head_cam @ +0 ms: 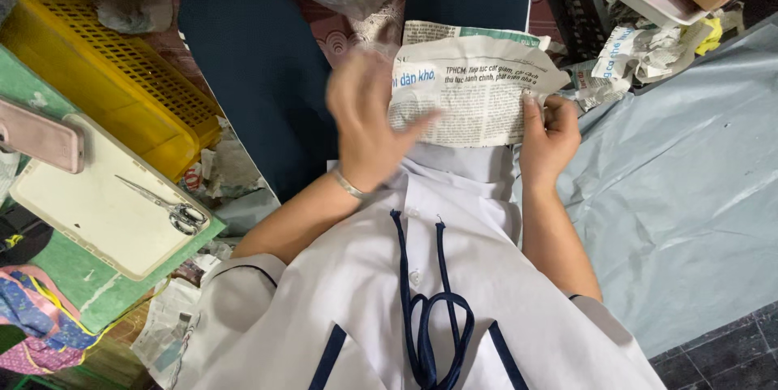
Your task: The person wraps small items, including a cup and a glass, using newspaper and plastic wrap. They fold the newspaper around each item, smooth the edges, and place the wrapped items on a table.
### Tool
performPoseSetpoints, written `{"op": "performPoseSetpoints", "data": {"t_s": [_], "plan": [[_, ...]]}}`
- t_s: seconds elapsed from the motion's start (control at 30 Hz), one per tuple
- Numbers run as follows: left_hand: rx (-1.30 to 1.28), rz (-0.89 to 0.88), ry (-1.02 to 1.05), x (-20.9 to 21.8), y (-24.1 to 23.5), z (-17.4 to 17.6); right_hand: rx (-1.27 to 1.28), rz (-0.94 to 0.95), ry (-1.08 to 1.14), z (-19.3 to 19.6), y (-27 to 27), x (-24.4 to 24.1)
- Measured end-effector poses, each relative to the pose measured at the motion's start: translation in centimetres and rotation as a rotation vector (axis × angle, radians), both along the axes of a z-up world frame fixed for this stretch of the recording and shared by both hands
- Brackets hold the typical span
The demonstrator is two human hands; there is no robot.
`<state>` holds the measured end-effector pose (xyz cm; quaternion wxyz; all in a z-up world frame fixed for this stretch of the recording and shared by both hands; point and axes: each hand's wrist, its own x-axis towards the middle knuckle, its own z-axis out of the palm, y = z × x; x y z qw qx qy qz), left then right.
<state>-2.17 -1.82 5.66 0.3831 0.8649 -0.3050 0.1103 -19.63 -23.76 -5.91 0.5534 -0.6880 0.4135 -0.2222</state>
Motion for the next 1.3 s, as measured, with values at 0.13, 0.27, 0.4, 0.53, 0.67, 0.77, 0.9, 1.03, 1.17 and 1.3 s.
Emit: {"op": "performPoseSetpoints", "data": {"t_s": [0.13,0.27,0.4,0.53,0.67,0.77,0.9,1.03,1.17,1.3], "plan": [[0.300,-0.685,0.066,-1.6,-4.7,-0.8,0.101,0.007,-0.044,-0.6,-0.3,0.0],[0.467,-0.743,0.075,-0.5,-6.7,-3.5,-0.149,0.024,0.109,1.4,-0.1,0.5],[0.432,-0.734,0.141,-0.5,-6.9,-4.8,-0.890,0.216,0.077,4.6,0.9,0.6],[0.401,-0.680,0.278,-0.3,-6.4,-6.0,-0.641,0.528,0.138,3.9,1.1,3.2],[0.286,-0.609,0.316,0.2,-4.8,-8.1,-0.016,0.476,-0.083,1.4,-0.2,5.7],[0.330,-0.462,0.205,0.7,-3.9,-10.5,0.101,0.494,-0.099,1.0,-0.4,4.8],[-0.192,-0.160,0.646,1.7,-4.2,-12.1,-0.346,0.324,0.174,2.5,0.2,4.1],[-0.301,-0.032,0.650,0.7,-3.0,-11.0,-1.236,0.386,0.129,5.8,3.2,1.2],[-0.255,0.101,0.934,-1.1,-1.2,-8.8,-1.149,0.672,0.315,7.7,6.4,0.0],[-0.553,0.252,1.118,-1.9,0.0,-6.9,-1.273,0.407,0.462,8.2,5.2,1.1]]}}
